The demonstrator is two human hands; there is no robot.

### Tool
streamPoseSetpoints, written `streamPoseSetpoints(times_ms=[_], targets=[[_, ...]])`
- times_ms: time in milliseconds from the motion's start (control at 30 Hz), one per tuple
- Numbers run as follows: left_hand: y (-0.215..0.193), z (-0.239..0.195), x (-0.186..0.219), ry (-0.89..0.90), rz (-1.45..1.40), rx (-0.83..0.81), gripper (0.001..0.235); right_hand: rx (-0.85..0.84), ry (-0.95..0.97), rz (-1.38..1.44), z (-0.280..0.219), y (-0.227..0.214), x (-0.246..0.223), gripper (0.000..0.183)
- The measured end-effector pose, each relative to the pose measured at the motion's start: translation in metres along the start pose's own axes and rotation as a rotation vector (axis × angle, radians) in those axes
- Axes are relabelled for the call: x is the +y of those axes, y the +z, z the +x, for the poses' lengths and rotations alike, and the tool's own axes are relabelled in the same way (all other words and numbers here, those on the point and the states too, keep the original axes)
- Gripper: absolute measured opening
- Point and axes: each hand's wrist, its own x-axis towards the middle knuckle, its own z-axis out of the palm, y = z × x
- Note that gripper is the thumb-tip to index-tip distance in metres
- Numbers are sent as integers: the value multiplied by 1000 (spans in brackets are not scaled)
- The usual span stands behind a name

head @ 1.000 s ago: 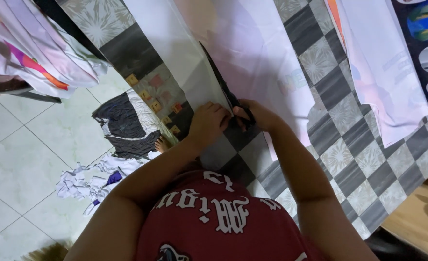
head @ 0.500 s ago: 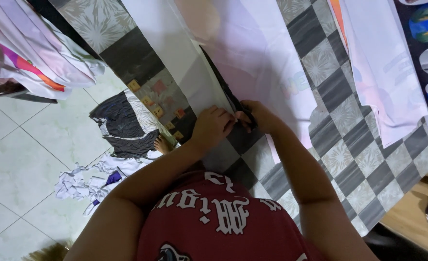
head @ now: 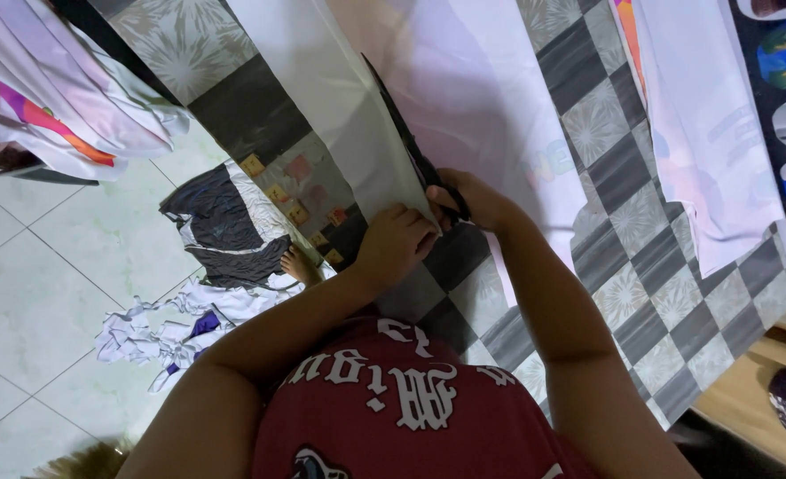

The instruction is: The person cuts a large sheet of white paper with a colorful printed design using scissors. They trim the edges and then fold the paper in half.

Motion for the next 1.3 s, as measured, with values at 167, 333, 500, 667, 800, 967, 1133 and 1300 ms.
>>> streamPoseSetpoints(times_ms=[167,333,500,667,800,967,1133,1300], targets=[[-9,3,3,29,-30,-8,8,20,23,49,2,1,1,54],[-8,3,-1,39,-10,-17,9,44,-5,156,21,0,24,37],[-11,3,-6,90,-42,3,9,93,26,135,27,-2,23,20],[-18,4,-4,54,-70,-2,9,45,14,134,34,-7,14,37],[-18,2,-5,51,-66,-26,7,13,-58,69,46,-9,-11,47],[-30,6,-2,92,-73,16,12,9,-102,51,58,-14,-3,49],[-28,5,-1,95,-78,38,10,37,-109,74,58,-12,1,43],[-28,6,-3,79,-92,18,11,43,-55,30,62,-18,-3,31]])
